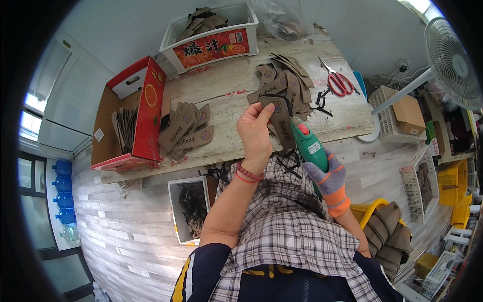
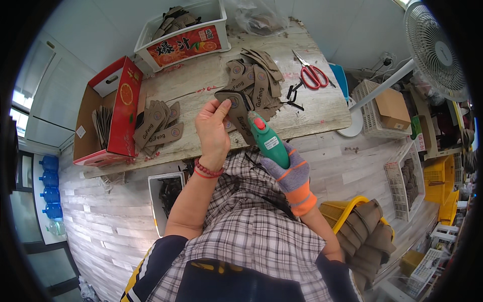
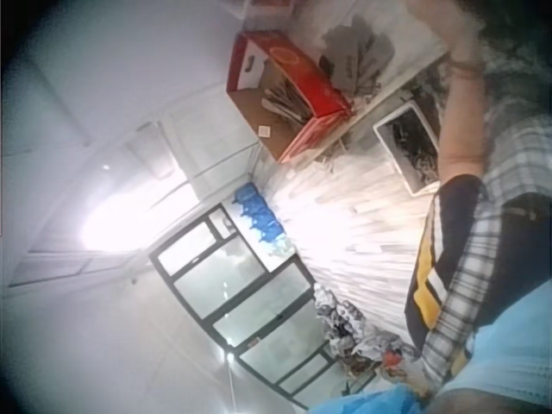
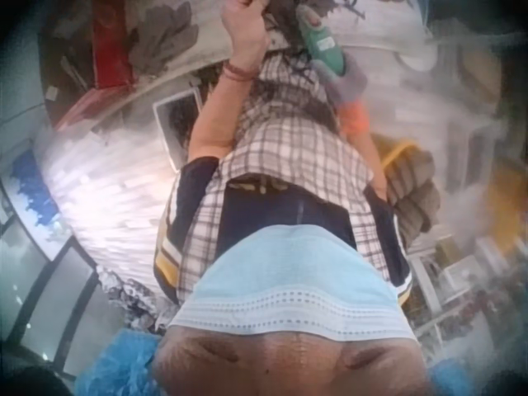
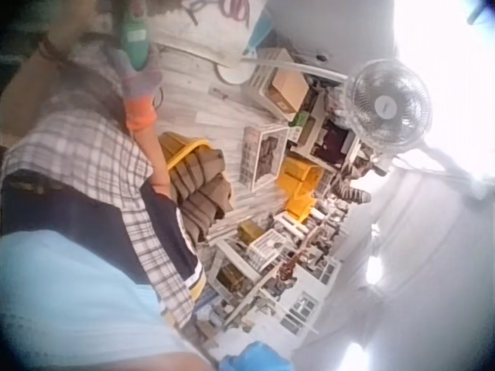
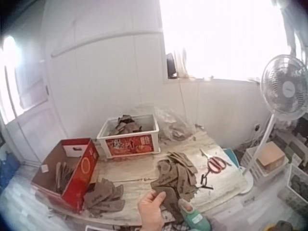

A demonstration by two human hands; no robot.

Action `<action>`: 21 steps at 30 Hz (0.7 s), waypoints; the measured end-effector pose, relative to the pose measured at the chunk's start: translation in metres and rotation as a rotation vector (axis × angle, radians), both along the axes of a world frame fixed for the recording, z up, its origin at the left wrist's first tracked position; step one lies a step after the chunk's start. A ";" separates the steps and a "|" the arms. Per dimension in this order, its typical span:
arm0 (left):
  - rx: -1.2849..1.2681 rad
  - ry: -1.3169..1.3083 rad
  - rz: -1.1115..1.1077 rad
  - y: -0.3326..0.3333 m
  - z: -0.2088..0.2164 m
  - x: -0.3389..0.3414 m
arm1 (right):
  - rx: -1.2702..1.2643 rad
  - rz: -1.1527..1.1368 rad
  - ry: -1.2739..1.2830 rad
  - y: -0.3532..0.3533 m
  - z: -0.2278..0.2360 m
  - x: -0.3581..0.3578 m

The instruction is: The person uses a green rotary tool to trim the edges of small brown cardboard tags labeled 'GuFeng' on a cluttered workbench. The person repeatedly picks up tags, trims them, and places them back on the table.

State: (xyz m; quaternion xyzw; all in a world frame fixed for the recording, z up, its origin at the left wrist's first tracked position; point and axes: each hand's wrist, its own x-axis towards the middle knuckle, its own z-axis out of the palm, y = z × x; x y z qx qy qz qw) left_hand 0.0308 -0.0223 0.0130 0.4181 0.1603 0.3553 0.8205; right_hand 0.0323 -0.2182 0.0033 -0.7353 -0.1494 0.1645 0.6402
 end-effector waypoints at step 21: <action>0.362 0.195 -0.204 0.023 0.010 -0.017 | -0.074 0.080 -0.050 -0.007 0.009 0.002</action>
